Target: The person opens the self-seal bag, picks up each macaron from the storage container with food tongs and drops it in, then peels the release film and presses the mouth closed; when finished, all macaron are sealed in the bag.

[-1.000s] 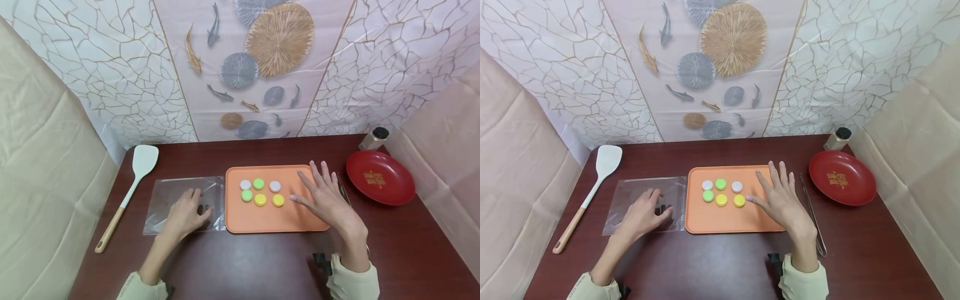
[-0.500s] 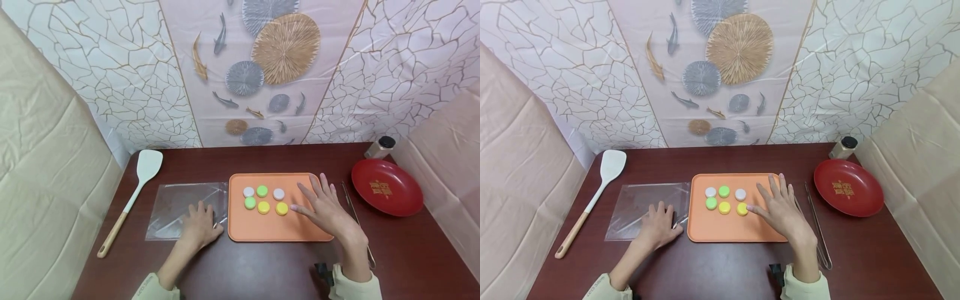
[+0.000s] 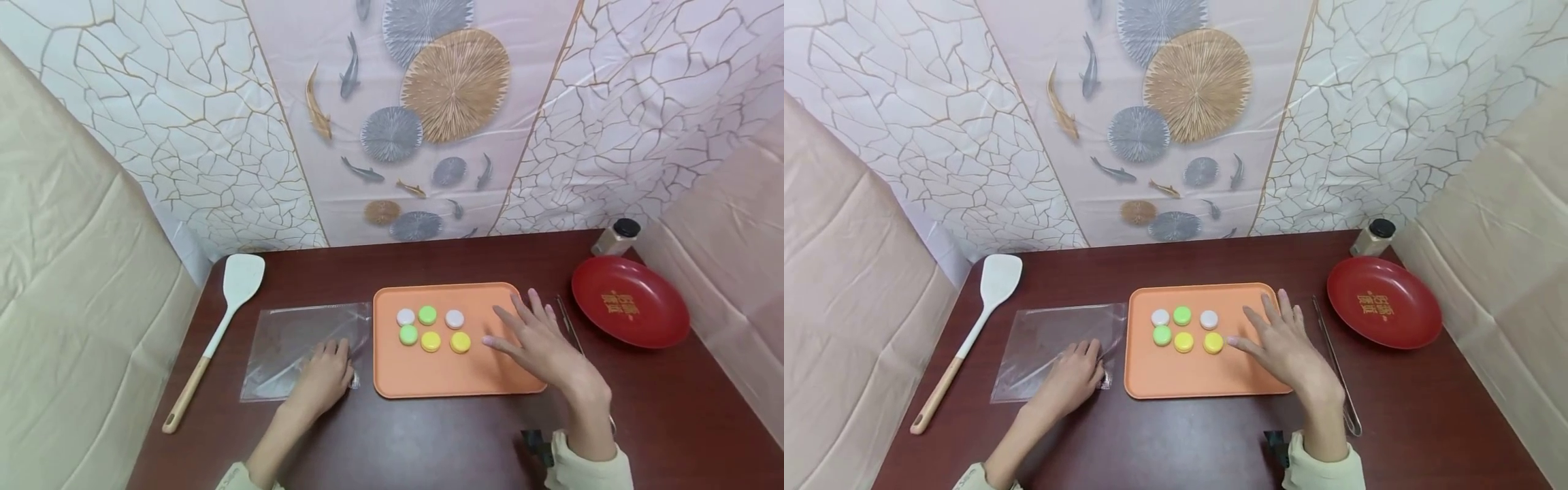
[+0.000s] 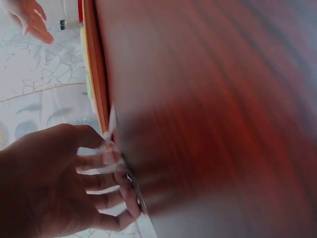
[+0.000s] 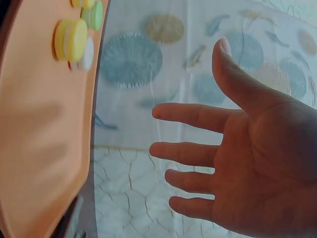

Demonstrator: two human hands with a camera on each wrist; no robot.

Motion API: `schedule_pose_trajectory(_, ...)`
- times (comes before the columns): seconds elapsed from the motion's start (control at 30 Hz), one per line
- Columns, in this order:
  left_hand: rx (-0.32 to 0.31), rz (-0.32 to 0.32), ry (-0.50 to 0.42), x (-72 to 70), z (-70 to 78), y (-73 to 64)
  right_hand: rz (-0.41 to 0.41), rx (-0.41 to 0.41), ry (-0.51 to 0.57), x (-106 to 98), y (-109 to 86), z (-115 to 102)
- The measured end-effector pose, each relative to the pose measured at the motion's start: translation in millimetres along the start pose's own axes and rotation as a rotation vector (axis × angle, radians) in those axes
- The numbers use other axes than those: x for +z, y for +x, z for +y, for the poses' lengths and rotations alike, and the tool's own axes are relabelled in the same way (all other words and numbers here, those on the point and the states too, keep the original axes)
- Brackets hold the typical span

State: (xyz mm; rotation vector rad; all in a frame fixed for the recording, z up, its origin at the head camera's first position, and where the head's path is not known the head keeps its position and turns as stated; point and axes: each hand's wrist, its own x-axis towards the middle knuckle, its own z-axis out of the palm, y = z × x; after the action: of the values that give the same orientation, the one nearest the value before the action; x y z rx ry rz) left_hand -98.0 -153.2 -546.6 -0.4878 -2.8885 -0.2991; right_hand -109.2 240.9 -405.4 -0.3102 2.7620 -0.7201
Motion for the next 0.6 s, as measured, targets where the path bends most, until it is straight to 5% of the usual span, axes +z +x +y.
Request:
schedule_pose_trajectory(0.07, 0.009, -0.017, -0.024, 5.2, -4.9, -1.1, 0.02, 0.012, 0.006, -1, -3.7, 10)
schedule_pose_trajectory(0.23, -0.002, -0.132, -0.037, -26.1, 11.8, -0.5, 0.098, 0.013, -0.026, 7, -19.0, 55)
schedule_pose_trajectory(0.33, 0.004, -0.163, -0.013, -41.0, 21.5, 1.8, 0.067, 0.073, -0.052, 7, -34.3, 78)
schedule_pose_trajectory(0.47, 0.029, -0.144, 0.003, -42.4, 22.1, 1.6, -0.006, 0.163, -0.056, 2, -56.0, 91)
schedule_pose_trajectory(0.6, 0.073, -0.09, 0.026, -27.5, 12.7, -3.1, 0.024, 0.16, -0.044, 5, -72.3, 94)
